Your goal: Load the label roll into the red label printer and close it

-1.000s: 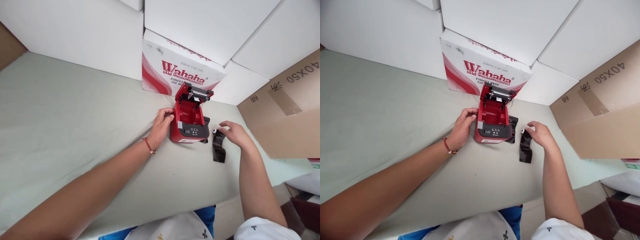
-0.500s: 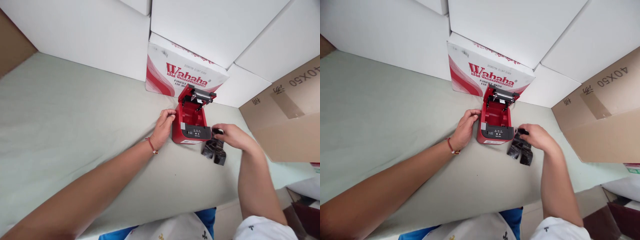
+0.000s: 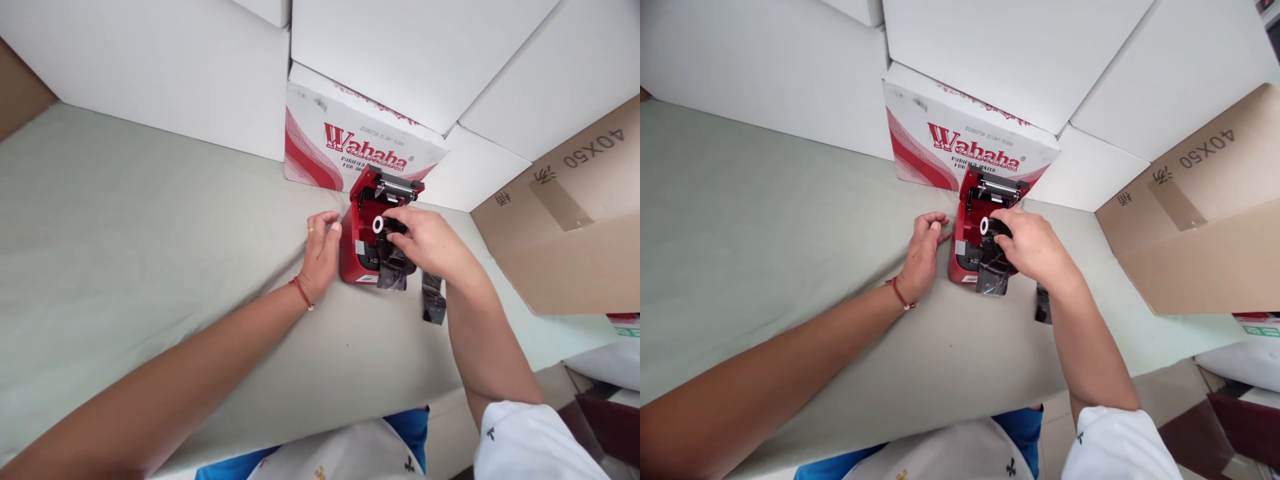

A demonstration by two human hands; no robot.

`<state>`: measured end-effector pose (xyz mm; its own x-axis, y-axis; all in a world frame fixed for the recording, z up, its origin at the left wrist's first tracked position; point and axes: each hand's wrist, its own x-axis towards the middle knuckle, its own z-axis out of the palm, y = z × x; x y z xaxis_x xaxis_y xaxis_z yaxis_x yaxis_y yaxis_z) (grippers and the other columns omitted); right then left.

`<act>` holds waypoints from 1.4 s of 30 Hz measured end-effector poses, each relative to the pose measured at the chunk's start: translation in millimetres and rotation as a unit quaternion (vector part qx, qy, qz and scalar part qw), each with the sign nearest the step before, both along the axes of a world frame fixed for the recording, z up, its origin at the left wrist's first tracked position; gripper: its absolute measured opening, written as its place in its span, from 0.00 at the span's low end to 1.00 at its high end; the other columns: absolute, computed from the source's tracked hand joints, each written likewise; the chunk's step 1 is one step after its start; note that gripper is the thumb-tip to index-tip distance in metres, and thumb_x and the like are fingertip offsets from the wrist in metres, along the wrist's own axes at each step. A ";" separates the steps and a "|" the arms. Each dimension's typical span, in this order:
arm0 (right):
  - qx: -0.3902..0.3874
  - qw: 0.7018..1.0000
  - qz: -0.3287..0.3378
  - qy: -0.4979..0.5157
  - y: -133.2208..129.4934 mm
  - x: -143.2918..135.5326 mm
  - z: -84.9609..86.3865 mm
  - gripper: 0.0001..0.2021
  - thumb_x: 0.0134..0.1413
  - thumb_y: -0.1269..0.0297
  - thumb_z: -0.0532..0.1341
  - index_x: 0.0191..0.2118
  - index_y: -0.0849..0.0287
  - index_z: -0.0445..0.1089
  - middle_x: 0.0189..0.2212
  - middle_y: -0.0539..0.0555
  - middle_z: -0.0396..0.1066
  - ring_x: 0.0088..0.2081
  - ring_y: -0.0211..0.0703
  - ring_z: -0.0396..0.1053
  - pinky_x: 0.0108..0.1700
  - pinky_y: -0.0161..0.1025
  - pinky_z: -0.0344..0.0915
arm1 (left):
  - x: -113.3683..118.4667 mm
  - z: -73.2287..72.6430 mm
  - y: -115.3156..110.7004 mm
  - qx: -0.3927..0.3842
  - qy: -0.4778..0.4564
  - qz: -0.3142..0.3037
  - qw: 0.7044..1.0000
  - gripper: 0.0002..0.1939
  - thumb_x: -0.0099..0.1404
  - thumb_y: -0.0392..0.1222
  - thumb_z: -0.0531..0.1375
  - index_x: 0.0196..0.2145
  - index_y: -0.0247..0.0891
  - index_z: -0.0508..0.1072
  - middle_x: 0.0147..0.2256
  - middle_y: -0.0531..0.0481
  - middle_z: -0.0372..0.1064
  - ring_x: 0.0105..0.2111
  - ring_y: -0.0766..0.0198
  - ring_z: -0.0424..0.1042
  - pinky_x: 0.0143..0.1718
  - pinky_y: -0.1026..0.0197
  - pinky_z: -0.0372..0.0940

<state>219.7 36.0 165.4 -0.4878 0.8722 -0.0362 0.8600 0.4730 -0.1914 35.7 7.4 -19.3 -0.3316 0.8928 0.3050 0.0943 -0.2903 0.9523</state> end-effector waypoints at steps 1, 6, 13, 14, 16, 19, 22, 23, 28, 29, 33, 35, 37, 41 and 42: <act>0.014 0.999 0.005 -0.031 6.1 -7.3 -5.0 0.21 0.66 0.68 0.62 0.62 0.53 0.80 0.57 0.58 0.83 0.50 0.55 0.80 0.52 0.47 0.73 | 0.3 3.9 -3.3 0.016 0.012 0.013 1.000 0.26 0.84 0.64 0.46 0.60 0.44 0.68 0.61 0.38 0.68 0.64 0.52 0.70 0.70 0.44 0.66; 0.043 0.993 0.004 -0.107 29.8 -29.6 -24.1 0.18 0.61 0.73 0.62 0.53 0.55 0.82 0.47 0.62 0.85 0.47 0.60 0.81 0.45 0.47 0.70 | 3.8 17.2 -21.2 0.213 0.158 0.014 0.964 0.24 0.83 0.59 0.52 0.65 0.44 0.69 0.61 0.37 0.69 0.67 0.46 0.67 0.72 0.37 0.64; 0.036 0.996 0.009 -0.084 35.0 -34.1 -38.1 0.17 0.61 0.73 0.63 0.52 0.56 0.83 0.46 0.61 0.86 0.45 0.56 0.82 0.44 0.44 0.72 | 5.5 14.9 -29.6 0.260 0.264 -0.039 0.928 0.15 0.76 0.47 0.61 0.56 0.49 0.81 0.54 0.41 0.76 0.63 0.44 0.70 0.67 0.36 0.66; 0.033 0.997 0.013 -0.072 31.3 -32.0 -36.5 0.17 0.64 0.71 0.62 0.55 0.56 0.82 0.50 0.60 0.86 0.48 0.56 0.82 0.47 0.45 0.73 | 5.5 14.8 -29.5 0.260 0.269 -0.037 0.927 0.15 0.76 0.46 0.61 0.56 0.49 0.82 0.54 0.41 0.76 0.63 0.44 0.71 0.66 0.36 0.67; 0.035 0.999 0.015 -0.007 22.5 -25.9 -31.3 0.16 0.69 0.66 0.62 0.57 0.54 0.82 0.53 0.57 0.86 0.50 0.54 0.83 0.52 0.46 0.75 | 5.9 14.7 -28.9 0.269 0.284 -0.023 0.920 0.14 0.75 0.45 0.61 0.55 0.49 0.82 0.54 0.41 0.76 0.62 0.45 0.71 0.64 0.37 0.68; 0.115 0.979 -0.011 0.169 15.3 -14.2 -24.8 0.16 0.76 0.57 0.58 0.54 0.54 0.82 0.46 0.55 0.86 0.47 0.50 0.83 0.54 0.45 0.77 | 6.7 14.1 -28.2 0.301 0.302 0.013 0.905 0.13 0.74 0.42 0.62 0.53 0.48 0.82 0.53 0.42 0.76 0.62 0.46 0.71 0.62 0.39 0.71; 0.258 0.939 -0.030 0.227 25.3 -2.8 -28.7 0.21 0.80 0.51 0.55 0.59 0.55 0.81 0.53 0.60 0.85 0.56 0.54 0.80 0.60 0.50 0.75 | 7.1 12.7 -28.3 0.323 0.301 0.013 0.897 0.14 0.72 0.40 0.64 0.53 0.50 0.81 0.53 0.43 0.76 0.63 0.46 0.71 0.63 0.38 0.71; 0.284 0.935 -0.023 0.210 30.8 0.7 -32.0 0.22 0.80 0.50 0.55 0.62 0.56 0.79 0.58 0.61 0.83 0.61 0.56 0.77 0.65 0.53 0.72 | 7.1 12.4 -28.6 0.324 0.298 -0.001 0.898 0.15 0.72 0.40 0.65 0.54 0.52 0.81 0.53 0.44 0.76 0.64 0.46 0.71 0.65 0.37 0.70; 0.277 0.942 0.022 0.188 32.5 16.0 -47.3 0.23 0.81 0.48 0.54 0.63 0.53 0.79 0.61 0.61 0.80 0.66 0.57 0.72 0.72 0.60 0.65 | 7.0 13.4 -30.7 0.347 0.293 -0.022 0.891 0.17 0.71 0.39 0.66 0.55 0.54 0.81 0.54 0.44 0.76 0.68 0.47 0.69 0.70 0.36 0.67; 0.267 0.941 0.025 0.206 25.2 19.2 -49.1 0.22 0.81 0.49 0.54 0.60 0.52 0.81 0.58 0.61 0.81 0.63 0.56 0.74 0.70 0.58 0.67 | 7.0 13.6 -31.1 0.353 0.296 -0.016 0.887 0.16 0.71 0.39 0.66 0.55 0.53 0.80 0.55 0.44 0.76 0.68 0.47 0.68 0.70 0.36 0.67; 0.205 0.948 0.058 0.235 -10.1 32.7 -59.8 0.19 0.81 0.53 0.56 0.55 0.52 0.85 0.50 0.60 0.81 0.53 0.51 0.78 0.58 0.52 0.75 | 6.8 12.5 -32.8 0.324 0.318 -0.018 0.891 0.16 0.70 0.41 0.67 0.53 0.57 0.81 0.56 0.46 0.76 0.70 0.46 0.68 0.73 0.33 0.64; 0.194 0.952 0.072 0.225 -22.3 37.9 -68.2 0.19 0.80 0.53 0.57 0.57 0.53 0.84 0.51 0.61 0.80 0.54 0.52 0.78 0.58 0.53 0.76 | 7.0 11.5 -33.4 0.307 0.322 -0.022 0.895 0.15 0.71 0.42 0.67 0.53 0.59 0.81 0.56 0.47 0.76 0.70 0.46 0.68 0.74 0.31 0.62; 0.198 0.952 0.069 0.223 -28.4 40.6 -75.7 0.19 0.80 0.55 0.57 0.59 0.52 0.84 0.52 0.61 0.81 0.55 0.53 0.77 0.59 0.55 0.76 | 7.3 11.1 -33.6 0.311 0.310 -0.026 0.898 0.16 0.71 0.43 0.67 0.53 0.60 0.81 0.57 0.48 0.76 0.70 0.46 0.68 0.75 0.32 0.60; 0.215 0.945 0.069 0.238 -29.5 39.6 -82.0 0.18 0.80 0.58 0.57 0.58 0.53 0.84 0.48 0.60 0.82 0.54 0.52 0.78 0.57 0.54 0.77 | 4.6 14.8 -32.8 0.314 0.271 -0.017 0.910 0.21 0.73 0.46 0.64 0.62 0.54 0.75 0.59 0.45 0.76 0.71 0.46 0.70 0.76 0.36 0.58; 0.218 0.943 0.073 0.240 -29.0 39.1 -82.3 0.18 0.81 0.58 0.57 0.57 0.53 0.85 0.47 0.60 0.82 0.53 0.51 0.79 0.57 0.53 0.77 | 2.9 16.8 -32.3 0.297 0.263 -0.016 0.918 0.23 0.75 0.48 0.63 0.65 0.52 0.73 0.61 0.43 0.76 0.72 0.46 0.70 0.77 0.37 0.57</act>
